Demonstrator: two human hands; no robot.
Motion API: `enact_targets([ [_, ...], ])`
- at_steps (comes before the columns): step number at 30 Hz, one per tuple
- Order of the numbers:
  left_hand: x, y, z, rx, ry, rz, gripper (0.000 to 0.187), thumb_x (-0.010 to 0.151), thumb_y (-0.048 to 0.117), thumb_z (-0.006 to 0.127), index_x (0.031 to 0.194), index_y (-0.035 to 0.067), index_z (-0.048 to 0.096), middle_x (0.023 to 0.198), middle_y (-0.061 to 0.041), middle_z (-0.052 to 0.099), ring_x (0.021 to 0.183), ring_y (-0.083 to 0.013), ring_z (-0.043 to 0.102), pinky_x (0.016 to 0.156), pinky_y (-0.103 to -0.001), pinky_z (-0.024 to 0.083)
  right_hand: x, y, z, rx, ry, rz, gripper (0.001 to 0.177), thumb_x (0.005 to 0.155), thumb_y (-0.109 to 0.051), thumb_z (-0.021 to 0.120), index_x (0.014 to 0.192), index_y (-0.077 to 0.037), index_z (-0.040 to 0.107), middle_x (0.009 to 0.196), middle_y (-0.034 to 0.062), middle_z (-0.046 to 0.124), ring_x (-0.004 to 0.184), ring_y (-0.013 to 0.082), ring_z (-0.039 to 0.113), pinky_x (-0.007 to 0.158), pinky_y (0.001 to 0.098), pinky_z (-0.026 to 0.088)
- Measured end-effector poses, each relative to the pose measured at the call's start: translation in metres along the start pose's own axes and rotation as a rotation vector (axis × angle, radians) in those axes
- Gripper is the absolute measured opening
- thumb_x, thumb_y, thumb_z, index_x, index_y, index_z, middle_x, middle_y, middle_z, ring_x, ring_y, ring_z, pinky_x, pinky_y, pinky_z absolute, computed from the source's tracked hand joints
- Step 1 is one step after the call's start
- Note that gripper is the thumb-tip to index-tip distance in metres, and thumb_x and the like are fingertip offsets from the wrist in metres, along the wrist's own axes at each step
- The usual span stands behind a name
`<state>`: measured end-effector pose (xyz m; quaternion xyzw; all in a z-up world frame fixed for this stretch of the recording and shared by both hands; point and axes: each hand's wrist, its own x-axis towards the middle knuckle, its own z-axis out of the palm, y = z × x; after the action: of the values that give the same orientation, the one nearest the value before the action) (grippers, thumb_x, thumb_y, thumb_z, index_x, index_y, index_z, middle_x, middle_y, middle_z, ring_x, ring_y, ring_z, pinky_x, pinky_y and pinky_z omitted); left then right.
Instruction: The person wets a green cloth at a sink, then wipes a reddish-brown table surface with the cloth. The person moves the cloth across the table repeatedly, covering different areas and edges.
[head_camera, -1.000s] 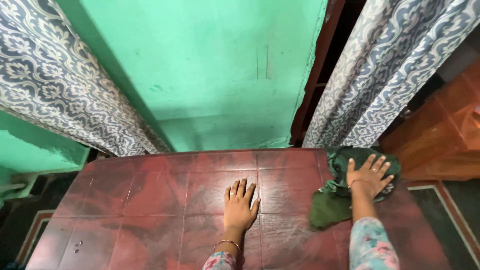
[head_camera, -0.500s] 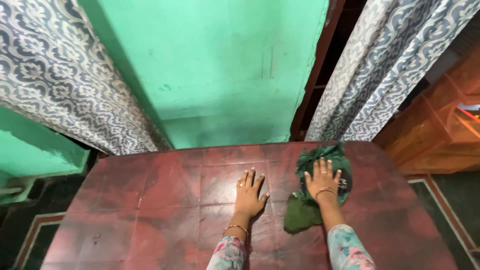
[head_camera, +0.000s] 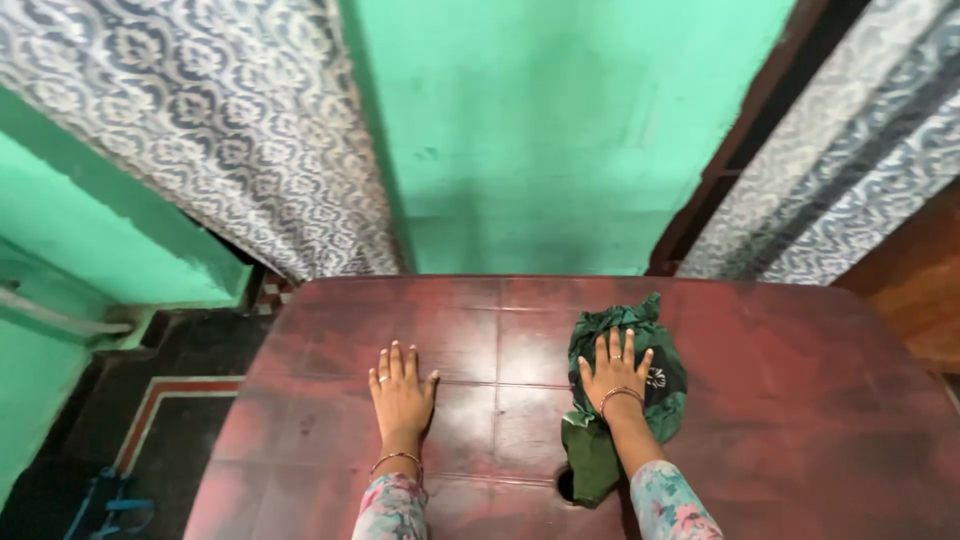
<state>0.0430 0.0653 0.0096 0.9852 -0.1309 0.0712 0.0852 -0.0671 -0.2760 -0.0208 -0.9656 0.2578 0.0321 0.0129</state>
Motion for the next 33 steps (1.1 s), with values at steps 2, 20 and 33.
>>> enact_targets([
  [2, 0.004, -0.029, 0.003, -0.025, 0.010, -0.101, 0.068, 0.093, 0.054, 0.055, 0.149, 0.017, 0.045, 0.162, -0.011, 0.034, 0.150, -0.0318, 0.027, 0.120, -0.055, 0.021, 0.000, -0.031, -0.003, -0.009, -0.011, -0.006, 0.071, 0.099, -0.057, 0.037, 0.156, -0.016, 0.035, 0.169, 0.0067, 0.018, 0.157, 0.0309, 0.006, 0.121, 0.0638, 0.005],
  [20, 0.035, -0.115, -0.010, -0.018, -0.080, -0.058, 0.063, 0.090, 0.054, 0.055, 0.146, 0.024, 0.049, 0.152, -0.016, 0.043, 0.137, -0.0370, 0.038, 0.108, -0.060, 0.027, 0.068, -0.220, -0.007, 0.014, -0.093, -0.002, 0.072, 0.098, -0.062, 0.034, 0.159, -0.022, 0.030, 0.171, 0.0018, 0.016, 0.158, 0.0285, 0.003, 0.119, 0.0695, 0.003],
  [33, 0.038, -0.117, 0.002, -0.058, -0.038, -0.052, 0.069, 0.087, 0.047, 0.060, 0.143, 0.007, 0.049, 0.146, -0.018, 0.046, 0.133, -0.0373, 0.040, 0.111, -0.057, 0.026, 0.114, -0.466, -0.021, 0.054, -0.130, -0.471, 0.074, 0.099, -0.062, 0.039, 0.159, -0.020, 0.034, 0.169, 0.0020, 0.023, 0.157, 0.0248, 0.013, 0.122, 0.0684, 0.004],
])
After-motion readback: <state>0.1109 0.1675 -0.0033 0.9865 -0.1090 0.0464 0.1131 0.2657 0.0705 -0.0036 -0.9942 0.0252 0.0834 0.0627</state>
